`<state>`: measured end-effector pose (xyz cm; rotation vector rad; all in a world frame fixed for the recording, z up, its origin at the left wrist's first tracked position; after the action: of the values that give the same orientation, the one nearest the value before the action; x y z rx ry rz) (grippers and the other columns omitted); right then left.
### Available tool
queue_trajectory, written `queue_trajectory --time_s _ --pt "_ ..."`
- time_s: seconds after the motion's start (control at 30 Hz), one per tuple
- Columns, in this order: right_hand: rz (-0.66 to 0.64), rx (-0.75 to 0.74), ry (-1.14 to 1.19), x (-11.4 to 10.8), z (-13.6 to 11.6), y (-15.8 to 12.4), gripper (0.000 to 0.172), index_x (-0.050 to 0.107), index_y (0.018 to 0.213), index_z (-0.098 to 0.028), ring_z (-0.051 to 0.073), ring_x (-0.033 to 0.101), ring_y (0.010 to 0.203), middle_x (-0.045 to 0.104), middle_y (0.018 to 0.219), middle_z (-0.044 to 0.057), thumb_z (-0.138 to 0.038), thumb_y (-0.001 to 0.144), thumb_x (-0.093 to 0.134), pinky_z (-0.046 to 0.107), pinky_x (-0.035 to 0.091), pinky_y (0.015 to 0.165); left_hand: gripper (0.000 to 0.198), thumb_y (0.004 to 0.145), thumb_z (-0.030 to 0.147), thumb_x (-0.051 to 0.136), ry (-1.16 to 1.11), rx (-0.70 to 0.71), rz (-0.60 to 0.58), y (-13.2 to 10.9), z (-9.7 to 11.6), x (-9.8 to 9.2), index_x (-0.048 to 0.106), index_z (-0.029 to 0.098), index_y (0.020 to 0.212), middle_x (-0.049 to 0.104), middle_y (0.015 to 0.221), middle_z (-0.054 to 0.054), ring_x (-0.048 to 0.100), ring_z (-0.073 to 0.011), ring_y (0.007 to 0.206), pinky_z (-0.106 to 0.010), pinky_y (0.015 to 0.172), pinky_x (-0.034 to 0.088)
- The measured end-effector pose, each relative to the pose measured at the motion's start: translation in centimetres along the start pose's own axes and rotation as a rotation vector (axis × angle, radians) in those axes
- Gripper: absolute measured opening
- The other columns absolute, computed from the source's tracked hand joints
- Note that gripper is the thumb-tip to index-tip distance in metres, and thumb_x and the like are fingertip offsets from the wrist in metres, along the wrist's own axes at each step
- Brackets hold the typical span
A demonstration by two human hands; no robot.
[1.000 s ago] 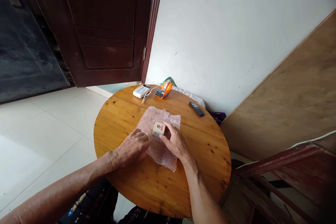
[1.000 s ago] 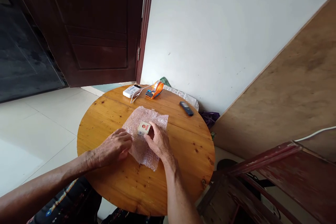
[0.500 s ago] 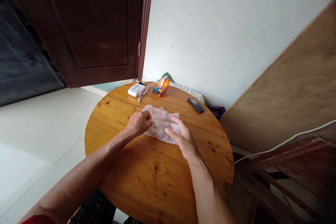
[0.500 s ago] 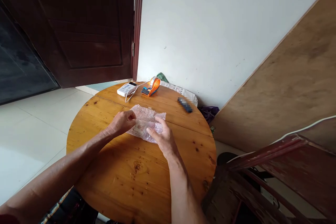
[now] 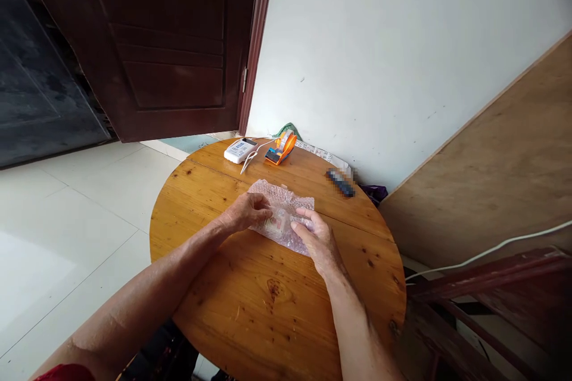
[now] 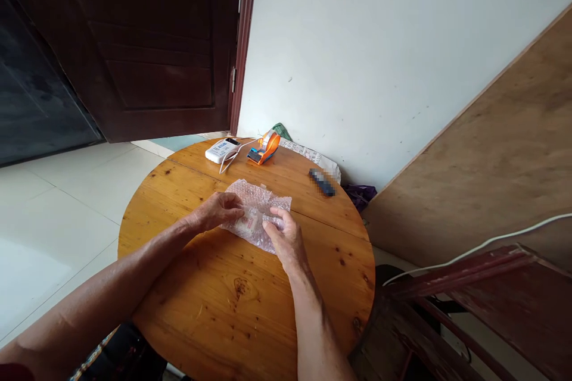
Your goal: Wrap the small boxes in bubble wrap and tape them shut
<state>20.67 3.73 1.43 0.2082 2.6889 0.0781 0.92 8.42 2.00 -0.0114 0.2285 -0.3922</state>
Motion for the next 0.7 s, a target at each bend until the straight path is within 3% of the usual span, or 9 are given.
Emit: queue_trajectory --time_s 0.13,0.23,0.33,0.4,0.43,0.53,0.63,0.7 --pt "-0.087 -0.02 -0.132 -0.9 -0.5 -0.2 0.038 0.068 0.107 -0.021 0.017 0.061 0.066 0.071 0.09 0.004 -0.037 0.073 0.063 0.031 0.049 0.063 0.014 0.066 0.028 0.062 -0.006 0.006 -0.052 -0.3 0.2 0.3 0.056 0.015 0.066 0.05 0.059 0.005 0.043 -0.0078 0.055 -0.02 0.051 0.032" --pt "-0.131 -0.051 -0.248 -1.2 -0.6 -0.2 0.035 0.069 0.104 -0.021 0.02 0.063 0.07 0.07 0.085 0.003 -0.033 0.072 0.062 0.034 0.05 0.068 0.012 0.064 0.026 0.062 0.011 0.027 -0.073 -0.5 0.5 0.5 0.057 0.015 0.064 0.051 0.058 0.005 0.043 -0.0081 0.056 -0.02 0.052 0.033" --pt "0.099 -0.191 -0.385 -1.7 -1.8 -0.7 0.034 0.067 0.107 -0.021 0.023 0.063 0.073 0.069 0.083 0.005 -0.032 0.076 0.059 0.039 0.05 0.072 0.01 0.064 0.025 0.06 0.041 0.035 -0.063 -0.6 0.6 0.5 0.058 0.015 0.064 0.052 0.058 0.005 0.044 -0.0085 0.057 -0.021 0.053 0.033" --pt "0.29 -0.385 -0.466 -1.7 -3.3 -1.7 0.029 0.067 0.108 -0.022 0.025 0.063 0.081 0.069 0.086 0.008 -0.031 0.084 0.055 0.041 0.048 0.08 0.009 0.064 0.024 0.059 0.067 0.039 -0.051 -0.6 0.7 0.4 0.059 0.014 0.064 0.052 0.059 0.005 0.044 -0.0089 0.058 -0.021 0.054 0.034" --pt "0.322 -0.496 -0.499 -1.4 -4.2 -2.3 0.026 0.068 0.107 -0.023 0.026 0.063 0.086 0.07 0.09 0.009 -0.029 0.087 0.052 0.042 0.046 0.084 0.009 0.064 0.023 0.059 0.08 0.04 -0.048 -0.7 0.7 0.4 0.059 0.014 0.064 0.052 0.06 0.005 0.044 -0.009 0.058 -0.021 0.055 0.034" --pt "0.169 -0.724 -0.612 0.4 -5.9 -3.6 0.021 0.07 0.099 -0.024 0.025 0.063 0.091 0.072 0.096 0.009 -0.026 0.092 0.05 0.04 0.041 0.085 0.008 0.065 0.023 0.059 0.116 0.041 -0.044 -0.6 0.8 0.5 0.058 0.015 0.064 0.051 0.059 0.005 0.044 -0.0093 0.06 -0.021 0.056 0.035" --pt "-0.015 -0.767 -0.685 1.9 -6.1 -4.1 0.02 0.07 0.089 -0.023 0.023 0.061 0.087 0.072 0.093 0.006 -0.025 0.093 0.05 0.038 0.038 0.08 0.01 0.066 0.024 0.06 0.16 0.036 -0.045 -0.6 1.1 0.3 0.059 0.015 0.064 0.05 0.059 0.005 0.044 -0.0094 0.061 -0.021 0.057 0.034" --pt "-0.048 -0.752 -0.697 2.3 -5.9 -4.0 0.02 0.069 0.087 -0.023 0.022 0.059 0.086 0.071 0.093 0.005 -0.026 0.093 0.05 0.038 0.037 0.08 0.012 0.066 0.026 0.061 0.202 0.023 -0.051 -0.8 1.4 -0.3 0.06 0.015 0.065 0.051 0.06 0.005 0.045 -0.0096 0.061 -0.02 0.055 0.034"
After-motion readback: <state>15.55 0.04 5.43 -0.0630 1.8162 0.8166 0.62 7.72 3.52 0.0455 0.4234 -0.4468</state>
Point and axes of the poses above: each hand's wrist, its own y-axis towards the middle knuckle, its own x-axis out of the palm, z = x × y, the point moved 3 cm from there along y, towards the middle knuckle
